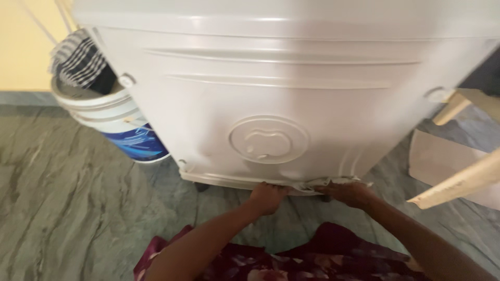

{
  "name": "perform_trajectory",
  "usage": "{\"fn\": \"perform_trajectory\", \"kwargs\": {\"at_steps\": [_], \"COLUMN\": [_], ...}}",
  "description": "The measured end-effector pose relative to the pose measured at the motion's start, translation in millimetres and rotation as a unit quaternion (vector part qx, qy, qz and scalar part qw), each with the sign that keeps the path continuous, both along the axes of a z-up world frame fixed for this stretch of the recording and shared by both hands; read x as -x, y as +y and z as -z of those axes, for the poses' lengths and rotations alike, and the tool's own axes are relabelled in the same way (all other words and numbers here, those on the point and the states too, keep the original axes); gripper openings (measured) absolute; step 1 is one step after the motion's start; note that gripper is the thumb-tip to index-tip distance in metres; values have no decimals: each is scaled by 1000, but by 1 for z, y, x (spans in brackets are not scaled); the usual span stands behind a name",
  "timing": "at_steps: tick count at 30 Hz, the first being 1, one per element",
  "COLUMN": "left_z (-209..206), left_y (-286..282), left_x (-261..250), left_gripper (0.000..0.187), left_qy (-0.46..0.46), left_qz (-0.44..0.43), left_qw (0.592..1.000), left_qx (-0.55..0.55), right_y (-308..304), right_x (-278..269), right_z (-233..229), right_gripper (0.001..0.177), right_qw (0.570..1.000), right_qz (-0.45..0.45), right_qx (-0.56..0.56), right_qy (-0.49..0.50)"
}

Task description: The person wipes the front surface of a white chest freezer with a cloth. They repeatedly rub the lower panel and the central emblem area, then move to the top edge and sides, continuing to wipe the exterior.

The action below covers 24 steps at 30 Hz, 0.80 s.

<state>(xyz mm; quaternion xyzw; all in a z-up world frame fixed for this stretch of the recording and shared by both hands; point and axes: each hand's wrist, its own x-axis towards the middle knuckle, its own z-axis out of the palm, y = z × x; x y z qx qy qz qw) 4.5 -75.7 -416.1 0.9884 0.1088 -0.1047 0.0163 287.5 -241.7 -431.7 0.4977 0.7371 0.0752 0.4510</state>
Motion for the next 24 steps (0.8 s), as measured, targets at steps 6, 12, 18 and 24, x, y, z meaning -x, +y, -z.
{"fn": "perform_trajectory", "kwargs": {"at_steps": [6,12,18,24], "left_z": [-80,-167,-242,-219], "left_y": [-41,-65,-90,-83], "left_x": [-42,-81,-130,-140], "left_gripper": [75,74,68,59], "left_qy": [-159,-406,-496,-584], "left_qz": [-5,19,-18,106], "left_qw": [987,883,793,748], "left_qx": [20,-235,-353,-297], "right_y": [-40,-32,21,44], "right_x": [-47,-42,-21,14], "right_z": [-52,-120,-173,-141], "right_gripper": [73,58,77,71], "right_qw": [901,776,474,222], "right_qz": [-32,193,-25,86], "right_qx": [-387,-569,-811,-808], "right_qy": [194,194,341,539]}}
